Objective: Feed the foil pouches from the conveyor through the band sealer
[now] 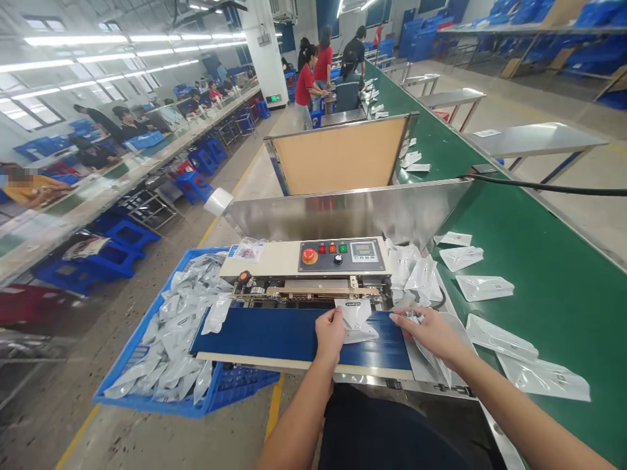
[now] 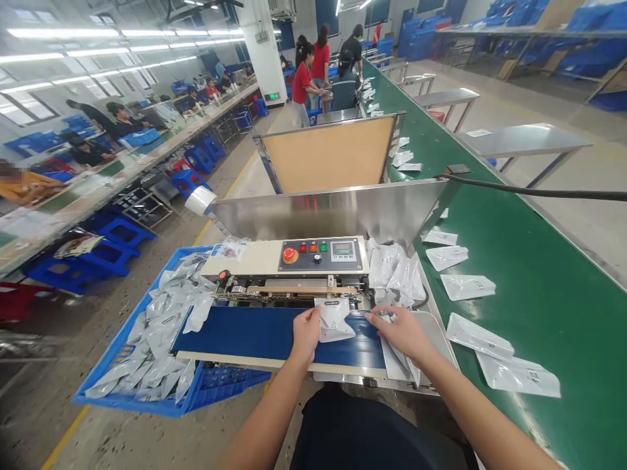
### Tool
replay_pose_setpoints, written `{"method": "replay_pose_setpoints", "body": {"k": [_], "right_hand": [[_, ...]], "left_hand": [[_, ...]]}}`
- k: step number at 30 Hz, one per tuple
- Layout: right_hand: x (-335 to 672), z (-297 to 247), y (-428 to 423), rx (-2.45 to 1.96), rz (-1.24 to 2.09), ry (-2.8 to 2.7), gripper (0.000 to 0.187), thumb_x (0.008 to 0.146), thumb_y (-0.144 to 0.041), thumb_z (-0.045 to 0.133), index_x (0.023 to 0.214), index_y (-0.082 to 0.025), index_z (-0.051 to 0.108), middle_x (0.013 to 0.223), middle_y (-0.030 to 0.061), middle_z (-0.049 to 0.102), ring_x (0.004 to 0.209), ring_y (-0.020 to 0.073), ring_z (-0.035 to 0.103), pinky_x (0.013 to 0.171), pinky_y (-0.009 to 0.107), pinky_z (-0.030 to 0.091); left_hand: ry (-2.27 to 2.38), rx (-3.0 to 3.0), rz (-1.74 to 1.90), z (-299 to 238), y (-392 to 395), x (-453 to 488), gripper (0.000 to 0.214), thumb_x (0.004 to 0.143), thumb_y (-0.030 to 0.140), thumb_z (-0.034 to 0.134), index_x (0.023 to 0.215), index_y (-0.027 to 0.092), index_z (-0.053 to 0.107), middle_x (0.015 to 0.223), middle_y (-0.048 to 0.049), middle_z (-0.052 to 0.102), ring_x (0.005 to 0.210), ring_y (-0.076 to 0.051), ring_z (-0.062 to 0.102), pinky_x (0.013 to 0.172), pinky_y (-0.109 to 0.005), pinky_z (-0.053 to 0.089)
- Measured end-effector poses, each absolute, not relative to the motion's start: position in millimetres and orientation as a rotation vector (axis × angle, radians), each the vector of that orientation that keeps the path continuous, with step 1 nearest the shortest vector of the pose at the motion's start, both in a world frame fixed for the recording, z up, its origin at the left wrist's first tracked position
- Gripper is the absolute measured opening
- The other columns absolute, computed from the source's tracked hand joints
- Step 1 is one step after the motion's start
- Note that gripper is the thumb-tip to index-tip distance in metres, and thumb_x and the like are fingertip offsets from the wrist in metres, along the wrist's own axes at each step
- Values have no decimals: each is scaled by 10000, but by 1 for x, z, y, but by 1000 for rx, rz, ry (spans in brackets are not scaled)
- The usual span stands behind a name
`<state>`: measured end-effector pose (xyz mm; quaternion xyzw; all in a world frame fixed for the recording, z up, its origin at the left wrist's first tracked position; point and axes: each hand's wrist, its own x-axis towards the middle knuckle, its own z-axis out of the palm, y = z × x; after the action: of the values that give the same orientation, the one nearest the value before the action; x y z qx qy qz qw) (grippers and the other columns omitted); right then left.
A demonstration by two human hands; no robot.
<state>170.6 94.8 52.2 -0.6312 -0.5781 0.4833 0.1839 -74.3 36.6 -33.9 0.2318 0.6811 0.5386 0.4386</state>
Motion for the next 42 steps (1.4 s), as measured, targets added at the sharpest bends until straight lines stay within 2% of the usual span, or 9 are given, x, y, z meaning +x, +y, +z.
{"method": "replay_pose_setpoints", "body": {"k": [5,8,11,15,20,26,30,35,42], "right_hand": [[179,58,71,-1728,1253,-1385,563,784,-721,809,1031,-216,831,857,81,816,764,279,748,664,344,551],[155,65,61,-1675,1303,-1106,668,767,-745,835,1133,-188,790,878,78,803,670,225,689,569,310,513],[130,71,57,-1496,1450,-892,746,719,-730,908,1213,-190,768,993,85,810,817,238,728,662,304,582],[133,74,52,-1288,1547,-761,868,731,-768,902,1408,-260,708,1152,76,811,1005,264,754,818,343,632],[165,57,40,-1352,1440,-979,731,700,-794,911,1139,-217,816,1079,120,825,990,297,756,865,395,631],[192,23,37,-1480,1413,-1089,689,693,-819,879,944,-182,809,868,90,799,760,242,705,673,333,583],[211,6,64,-1622,1339,-1046,614,661,-772,893,812,-186,790,667,28,699,592,182,605,576,309,540],[195,3,105,-1750,1386,-943,431,675,-582,932,678,-200,732,550,-10,591,518,141,551,545,281,550],[138,13,121,-1731,1536,-1065,391,733,-517,964,724,-175,774,619,24,685,574,140,622,584,254,592]], "left_hand": [[2010,665,1565,-4,0,-95,505,927,624,739,1118,169,846,1152,-177,815,1033,-302,773,865,-377,623],[1700,996,1410,21,-14,-62,444,931,560,778,1167,191,850,1174,-171,819,1026,-308,789,862,-394,654],[1339,1326,1208,38,-9,-17,464,905,477,835,1296,227,824,1278,-143,808,1141,-317,770,970,-421,648],[1365,1199,1359,38,11,10,410,1071,499,616,1217,178,825,1192,-137,830,1102,-280,771,1010,-405,612],[1365,896,1373,22,19,18,519,1019,606,659,1081,122,834,1027,-151,847,923,-276,780,825,-349,607],[1361,1107,1249,6,26,33,408,1004,486,663,894,155,874,885,-90,824,830,-233,720,800,-305,541],[1468,789,1226,-12,50,39,384,857,511,803,704,160,827,643,-28,701,686,-203,632,665,-281,473],[1509,437,1252,-33,76,32,474,737,594,874,758,121,840,602,-24,652,612,-179,597,615,-289,467],[1530,346,1362,-41,60,-20,557,742,648,884,860,104,855,732,-78,743,702,-200,663,650,-292,511]]}}
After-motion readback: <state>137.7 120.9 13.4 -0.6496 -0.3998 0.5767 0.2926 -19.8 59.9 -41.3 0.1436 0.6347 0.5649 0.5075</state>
